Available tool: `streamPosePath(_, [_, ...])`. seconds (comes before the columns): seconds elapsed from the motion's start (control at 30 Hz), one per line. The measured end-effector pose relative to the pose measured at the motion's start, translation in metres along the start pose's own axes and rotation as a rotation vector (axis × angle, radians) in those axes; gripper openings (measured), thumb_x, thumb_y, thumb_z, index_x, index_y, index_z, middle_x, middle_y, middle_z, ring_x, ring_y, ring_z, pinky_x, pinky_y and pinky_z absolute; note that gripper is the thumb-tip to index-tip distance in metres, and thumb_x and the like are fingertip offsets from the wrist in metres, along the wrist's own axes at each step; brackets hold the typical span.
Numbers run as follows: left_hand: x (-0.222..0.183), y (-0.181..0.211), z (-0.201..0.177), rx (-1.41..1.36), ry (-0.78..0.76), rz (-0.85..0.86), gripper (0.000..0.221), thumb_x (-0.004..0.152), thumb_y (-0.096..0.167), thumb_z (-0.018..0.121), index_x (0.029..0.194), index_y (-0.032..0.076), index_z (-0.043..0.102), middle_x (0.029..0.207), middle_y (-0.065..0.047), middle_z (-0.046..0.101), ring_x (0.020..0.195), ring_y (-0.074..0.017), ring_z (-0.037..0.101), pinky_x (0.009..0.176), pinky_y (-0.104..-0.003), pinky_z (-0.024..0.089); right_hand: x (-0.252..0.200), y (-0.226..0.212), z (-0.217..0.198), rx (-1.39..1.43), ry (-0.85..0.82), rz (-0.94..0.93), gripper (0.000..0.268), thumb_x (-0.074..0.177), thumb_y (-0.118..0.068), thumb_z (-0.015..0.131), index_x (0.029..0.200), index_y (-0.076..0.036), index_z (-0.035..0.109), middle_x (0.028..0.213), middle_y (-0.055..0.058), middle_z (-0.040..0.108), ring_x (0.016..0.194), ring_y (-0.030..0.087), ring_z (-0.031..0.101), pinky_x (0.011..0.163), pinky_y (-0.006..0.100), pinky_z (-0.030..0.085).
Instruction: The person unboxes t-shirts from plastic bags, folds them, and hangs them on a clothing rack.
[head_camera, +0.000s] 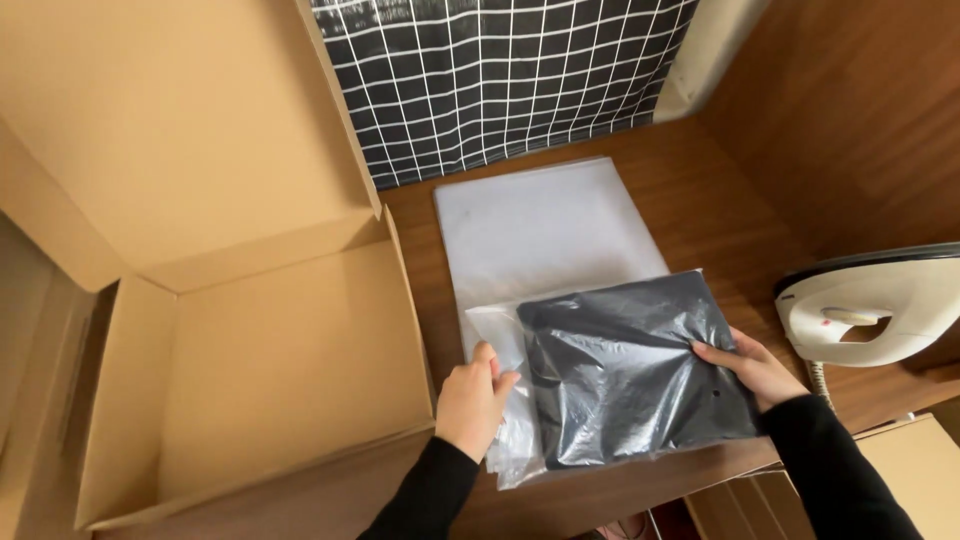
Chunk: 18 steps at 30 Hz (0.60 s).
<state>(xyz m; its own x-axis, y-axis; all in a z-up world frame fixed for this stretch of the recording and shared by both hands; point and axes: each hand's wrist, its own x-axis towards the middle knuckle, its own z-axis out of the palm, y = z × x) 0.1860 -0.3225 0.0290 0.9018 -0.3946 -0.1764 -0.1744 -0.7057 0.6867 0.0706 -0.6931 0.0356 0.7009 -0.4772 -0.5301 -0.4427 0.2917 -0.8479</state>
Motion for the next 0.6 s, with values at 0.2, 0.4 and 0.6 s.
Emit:
streamPosePath(0.2, [0.010, -0.019, 0.021, 0.222, 0.049, -0.023, 0.023, 0.110, 0.031, 0.062, 0.107, 0.013, 0.047, 0.074, -0.008, 0.070, 0.067, -0.0351, 0.070, 0.057, -0.052, 0.049, 0.036, 0.013, -0.003, -0.076, -0.077, -0.031, 0.034, 0.096, -0.009, 0.074, 0.129, 0.000, 0.071, 0.114, 0.021, 0.077, 0.098, 0.033, 0.071, 0.088, 0.041, 0.055])
streamPosePath(0.4, [-0.010, -0.002, 0.049, 0.765, 0.367, 0.122, 0.087, 0.067, 0.067, 0.091, 0.129, 0.013, 0.064, 0.123, -0.012, 0.061, 0.100, -0.0328, 0.061, 0.068, -0.044, 0.058, 0.023, 0.003, 0.008, -0.083, -0.060, 0.041, 0.043, 0.096, -0.014, 0.072, 0.137, -0.001, 0.071, 0.123, 0.022, 0.076, 0.106, 0.035, 0.071, 0.095, 0.043, 0.056])
streamPosePath(0.6, [-0.052, 0.011, 0.125, 0.619, -0.017, 0.774, 0.129, 0.070, 0.061, 0.094, 0.169, 0.008, 0.031, 0.172, -0.033, 0.024, 0.155, -0.0559, 0.024, 0.118, -0.064, 0.029, 0.024, -0.003, 0.009, -0.102, -0.065, 0.100, 0.046, 0.099, -0.018, 0.069, 0.142, -0.004, 0.068, 0.129, 0.020, 0.075, 0.111, 0.034, 0.070, 0.099, 0.043, 0.055])
